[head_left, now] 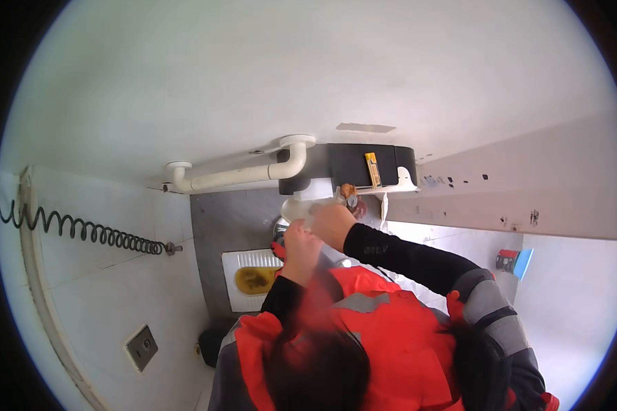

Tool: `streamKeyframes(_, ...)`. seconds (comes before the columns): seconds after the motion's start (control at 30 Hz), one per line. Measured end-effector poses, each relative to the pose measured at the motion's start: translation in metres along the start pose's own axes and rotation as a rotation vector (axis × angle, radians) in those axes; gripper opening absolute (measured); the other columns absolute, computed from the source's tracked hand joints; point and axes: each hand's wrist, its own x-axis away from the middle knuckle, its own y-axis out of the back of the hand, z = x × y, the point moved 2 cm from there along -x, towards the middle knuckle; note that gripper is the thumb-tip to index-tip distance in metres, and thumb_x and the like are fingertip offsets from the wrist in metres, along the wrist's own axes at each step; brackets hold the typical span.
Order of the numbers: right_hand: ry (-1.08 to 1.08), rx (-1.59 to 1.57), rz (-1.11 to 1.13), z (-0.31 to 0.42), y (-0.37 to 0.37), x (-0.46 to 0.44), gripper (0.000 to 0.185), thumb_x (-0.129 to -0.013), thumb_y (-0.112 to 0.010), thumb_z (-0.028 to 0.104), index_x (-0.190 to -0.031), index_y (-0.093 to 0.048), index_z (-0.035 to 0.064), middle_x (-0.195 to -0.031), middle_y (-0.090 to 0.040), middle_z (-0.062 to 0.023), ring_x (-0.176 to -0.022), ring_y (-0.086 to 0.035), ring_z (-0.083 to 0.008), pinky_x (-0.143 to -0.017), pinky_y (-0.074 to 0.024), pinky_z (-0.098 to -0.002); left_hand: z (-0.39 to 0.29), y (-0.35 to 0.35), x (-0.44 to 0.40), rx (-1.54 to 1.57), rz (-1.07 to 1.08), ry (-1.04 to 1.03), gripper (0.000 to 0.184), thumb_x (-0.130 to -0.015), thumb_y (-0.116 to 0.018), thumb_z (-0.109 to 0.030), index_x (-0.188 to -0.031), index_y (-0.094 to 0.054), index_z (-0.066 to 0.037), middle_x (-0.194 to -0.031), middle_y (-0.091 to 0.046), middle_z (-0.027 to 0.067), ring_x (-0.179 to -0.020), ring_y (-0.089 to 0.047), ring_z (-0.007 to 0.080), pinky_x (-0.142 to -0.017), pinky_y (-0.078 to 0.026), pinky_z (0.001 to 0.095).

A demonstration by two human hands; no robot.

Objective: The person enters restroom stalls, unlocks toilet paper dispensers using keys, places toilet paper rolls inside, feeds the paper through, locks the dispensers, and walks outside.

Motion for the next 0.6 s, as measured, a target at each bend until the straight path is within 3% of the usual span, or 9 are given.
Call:
streamKeyframes(0.1,-0.095,0.01,-0.132,0.01,-0.008,0.024,0.007,-0.068,-0.054,0.011,-0.067,-0.059,0.0049,-0.073,-0.054,-0.0089,-0.068,-0.058,-0.0221,-0.052,-0.0459,-0.0329,0.004,-0.002,0.006,0.196,-0.034,0.11,0.025,-0.084,-0.048,-0.017,-0.102,-0.044,0.0,-0.095,-0.056,0.0111,-0.086,-0.057,0.0215,-0.079,-0.046,0.034)
streamKeyframes(0.17,-0.124,-0.015,-0.156,0.012,-0.013,0.039,0.008,-0.068,-0.055,0.012,-0.067,-0.059,0.0052,-0.074,-0.053,-0.0088,-0.069,-0.058,-0.0221,-0.054,-0.0464,-0.0329,0.014,0.008,0.006,0.349,-0.126,0.278,0.034,-0.086,-0.043,-0.019,-0.116,-0.044,-0.005,-0.119,-0.048,0.0111,-0.109,-0.047,0.0266,-0.093,-0.036,0.0415)
streamKeyframes(0.2,-0.149,-0.033,-0.174,0.012,-0.014,0.048,0.008,-0.068,-0.056,0.013,-0.068,-0.06,0.0055,-0.075,-0.052,-0.0088,-0.07,-0.058,-0.0221,-0.055,-0.0469,-0.033,0.015,0.009,0.007,0.338,-0.123,0.284,0.034,-0.086,-0.043,-0.019,-0.116,-0.044,-0.005,-0.119,-0.048,0.0111,-0.109,-0.047,0.0266,-0.093,-0.036,0.0415)
streamKeyframes(0.23,-0.148,-0.068,-0.193,0.012,-0.017,0.058,0.004,-0.068,-0.053,0.01,-0.068,-0.054,0.0053,-0.074,-0.05,-0.0079,-0.068,-0.055,-0.0221,-0.054,-0.0465,-0.033,0.014,0.011,0.008,0.213,-0.162,0.252,0.035,-0.085,-0.044,-0.019,-0.117,-0.044,-0.005,-0.119,-0.048,0.0124,-0.109,-0.047,0.0273,-0.091,-0.037,0.0425)
streamKeyframes(0.4,-0.388,-0.373,-0.379,-0.002,-0.038,0.114,0.008,-0.072,-0.058,0.012,-0.069,-0.056,0.005,-0.074,-0.051,-0.0087,-0.067,-0.056,-0.0251,-0.057,-0.0458,-0.0362,0.007,0.035,0.008,-0.063,-0.205,0.29,0.041,-0.082,-0.049,-0.02,-0.119,-0.041,-0.003,-0.117,-0.047,0.0152,-0.108,-0.047,0.0293,-0.085,-0.042,0.0438)
streamKeyframes(0.47,-0.651,-0.57,-0.436,-0.014,-0.051,0.141,0.015,-0.073,-0.063,0.018,-0.069,-0.059,0.0035,-0.071,-0.054,-0.0093,-0.065,-0.057,-0.0261,-0.057,-0.0449,-0.0368,0.015,0.062,-0.007,-0.291,-0.245,0.28,0.049,-0.08,-0.053,-0.022,-0.122,-0.037,-0.002,-0.117,-0.047,0.0145,-0.108,-0.047,0.0289,-0.082,-0.043,0.0427)
streamKeyframes(0.5,-0.673,-0.572,-0.46,-0.016,-0.057,0.154,0.015,-0.073,-0.063,0.018,-0.069,-0.059,0.0035,-0.071,-0.054,-0.0093,-0.065,-0.057,-0.0261,-0.057,-0.0449,-0.0368,0.02,0.074,-0.016,-0.476,-0.232,0.133,0.051,-0.079,-0.056,-0.022,-0.122,-0.037,-0.001,-0.114,-0.048,0.0156,-0.105,-0.048,0.0286,-0.083,-0.042,0.0395)
streamKeyframes(0.53,-0.777,-0.664,-0.453,-0.02,-0.065,0.168,0.016,-0.072,-0.063,0.021,-0.072,-0.061,0.0045,-0.071,-0.055,-0.0102,-0.066,-0.058,-0.0268,-0.059,-0.0452,-0.037,0.013,0.055,-0.016,-0.499,-0.208,0.134,0.051,-0.079,-0.056,-0.022,-0.122,-0.037,-0.001,-0.114,-0.048,0.0156,-0.105,-0.048,0.0286,-0.083,-0.042,0.0395)
streamKeyframes(0.6,-0.898,-0.774,-0.46,-0.017,-0.078,0.191,0.018,-0.072,-0.063,0.024,-0.074,-0.063,0.0056,-0.071,-0.057,-0.0111,-0.067,-0.058,-0.0275,-0.061,-0.0455,-0.0371,-0.011,0.014,-0.003,-1.449,-0.29,-0.547,0.057,-0.077,-0.06,-0.016,-0.122,-0.031,0.005,-0.11,-0.046,0.0232,-0.107,-0.045,0.0351,-0.088,-0.038,0.0398)
